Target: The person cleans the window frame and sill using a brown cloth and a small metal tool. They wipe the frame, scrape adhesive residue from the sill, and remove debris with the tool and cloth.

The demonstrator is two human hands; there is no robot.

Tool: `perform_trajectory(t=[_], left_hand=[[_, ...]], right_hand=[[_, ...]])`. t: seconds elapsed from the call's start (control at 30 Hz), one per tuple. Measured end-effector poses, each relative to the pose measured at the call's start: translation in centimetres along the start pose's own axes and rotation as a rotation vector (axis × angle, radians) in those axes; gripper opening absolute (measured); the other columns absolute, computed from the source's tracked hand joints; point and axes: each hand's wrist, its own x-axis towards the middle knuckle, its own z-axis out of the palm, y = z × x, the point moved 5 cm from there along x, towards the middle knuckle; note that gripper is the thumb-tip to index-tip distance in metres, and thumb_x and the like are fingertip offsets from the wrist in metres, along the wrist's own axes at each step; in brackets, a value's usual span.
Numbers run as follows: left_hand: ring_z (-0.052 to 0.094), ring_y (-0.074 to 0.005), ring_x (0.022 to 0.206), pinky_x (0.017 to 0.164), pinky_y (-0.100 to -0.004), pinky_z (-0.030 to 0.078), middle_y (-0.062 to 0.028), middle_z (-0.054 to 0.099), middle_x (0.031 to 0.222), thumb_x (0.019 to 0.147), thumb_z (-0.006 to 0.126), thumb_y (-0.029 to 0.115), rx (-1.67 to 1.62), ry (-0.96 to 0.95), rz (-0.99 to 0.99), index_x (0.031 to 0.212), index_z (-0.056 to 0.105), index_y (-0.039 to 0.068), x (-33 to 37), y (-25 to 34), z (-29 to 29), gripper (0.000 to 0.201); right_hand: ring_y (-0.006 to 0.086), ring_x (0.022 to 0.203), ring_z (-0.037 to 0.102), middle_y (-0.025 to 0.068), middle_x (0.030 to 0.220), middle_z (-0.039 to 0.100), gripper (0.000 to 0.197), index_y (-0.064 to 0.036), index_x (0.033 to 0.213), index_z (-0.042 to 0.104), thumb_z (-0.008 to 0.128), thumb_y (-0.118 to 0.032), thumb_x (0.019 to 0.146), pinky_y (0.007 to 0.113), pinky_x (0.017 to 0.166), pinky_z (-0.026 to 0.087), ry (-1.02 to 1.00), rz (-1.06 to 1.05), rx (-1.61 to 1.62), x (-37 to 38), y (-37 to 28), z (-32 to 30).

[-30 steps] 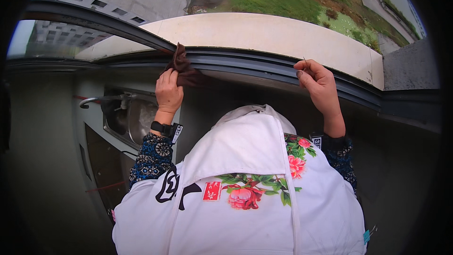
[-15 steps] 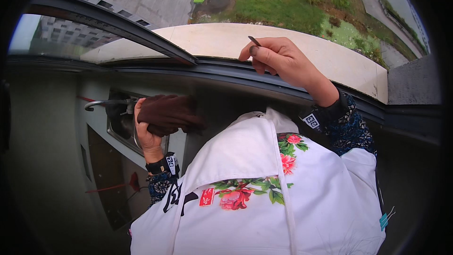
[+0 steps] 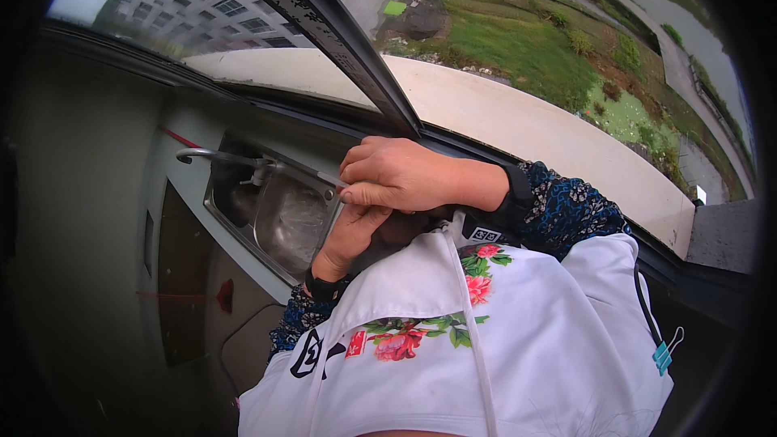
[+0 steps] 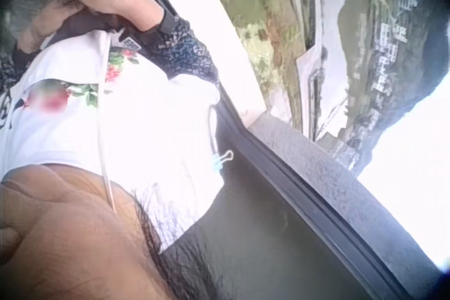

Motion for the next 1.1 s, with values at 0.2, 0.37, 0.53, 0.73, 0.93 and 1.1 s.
perform_trajectory(t=[0.2, 0.37, 0.53, 0.73, 0.93, 1.1], left_hand=[[0.062, -0.0157, 0.101, 0.096, -0.0293, 0.046, -0.0072, 0.068, 0.106, 0.107, 0.048, 0.018, -0.123, 0.427, -0.006, 0.107, 0.069, -0.001, -3.6, -1.5, -3.3, 0.029], [0.062, -0.0187, 0.101, 0.095, -0.0335, 0.049, -0.0086, 0.066, 0.110, 0.107, 0.049, 0.024, -0.165, 0.819, -0.114, 0.110, 0.066, 0.000, -6.9, -2.7, -3.6, 0.030], [0.061, -0.0171, 0.102, 0.092, -0.0307, 0.049, -0.0071, 0.066, 0.108, 0.108, 0.047, 0.025, -0.249, 0.932, -0.243, 0.110, 0.067, 0.001, -7.8, -2.4, -2.1, 0.031], [0.062, -0.0174, 0.099, 0.092, -0.0319, 0.050, -0.0084, 0.066, 0.109, 0.110, 0.045, 0.030, -0.159, 0.986, -0.409, 0.113, 0.065, 0.002, -7.8, -2.1, -1.1, 0.035], [0.062, -0.0166, 0.100, 0.093, -0.0306, 0.048, -0.0088, 0.067, 0.109, 0.110, 0.045, 0.032, -0.127, 0.989, -0.532, 0.113, 0.067, 0.001, -7.7, -2.8, -1.8, 0.038], [0.061, -0.0171, 0.105, 0.098, -0.0316, 0.045, -0.0095, 0.068, 0.109, 0.110, 0.046, 0.031, -0.114, 0.978, -0.581, 0.111, 0.068, -0.001, -7.1, -5.0, -2.7, 0.039]], right_hand=[[0.0115, 0.080, 0.068, 0.0065, 0.084, 0.072, 0.030, 0.0017, 0.097, 0.071, 0.067, -0.028, 0.100, 0.027, 0.073, 0.053, -0.024, 0.295, 0.459, 1.3, 5.8, -9.4], [0.0084, 0.074, 0.067, 0.0037, 0.080, 0.073, 0.023, -0.0010, 0.095, 0.073, 0.067, -0.023, 0.097, 0.023, 0.069, 0.052, -0.376, 0.226, 0.758, 1.8, 10.7, -10.6], [0.0097, 0.080, 0.065, 0.0014, 0.087, 0.074, 0.022, -0.0048, 0.106, 0.072, 0.060, -0.020, 0.095, 0.027, 0.070, 0.052, -0.380, 0.366, 0.576, 6.0, 18.5, -10.7], [0.0199, 0.088, 0.066, 0.0076, 0.107, 0.071, 0.037, -0.0052, 0.124, 0.067, 0.053, -0.012, 0.090, 0.034, 0.073, 0.056, -0.361, 0.396, 0.534, 17.6, 29.7, -0.6], [0.0261, 0.092, 0.067, 0.0122, 0.105, 0.072, 0.042, 0.0001, 0.122, 0.068, 0.053, -0.005, 0.083, 0.042, 0.073, 0.054, -0.369, 0.353, 0.370, 22.8, 33.4, 7.7], [0.0396, 0.098, 0.066, 0.0245, 0.108, 0.070, 0.040, 0.0044, 0.113, 0.068, 0.052, -0.003, 0.077, 0.046, 0.085, 0.050, -0.410, 0.218, 0.158, 17.6, 29.7, 5.6]])
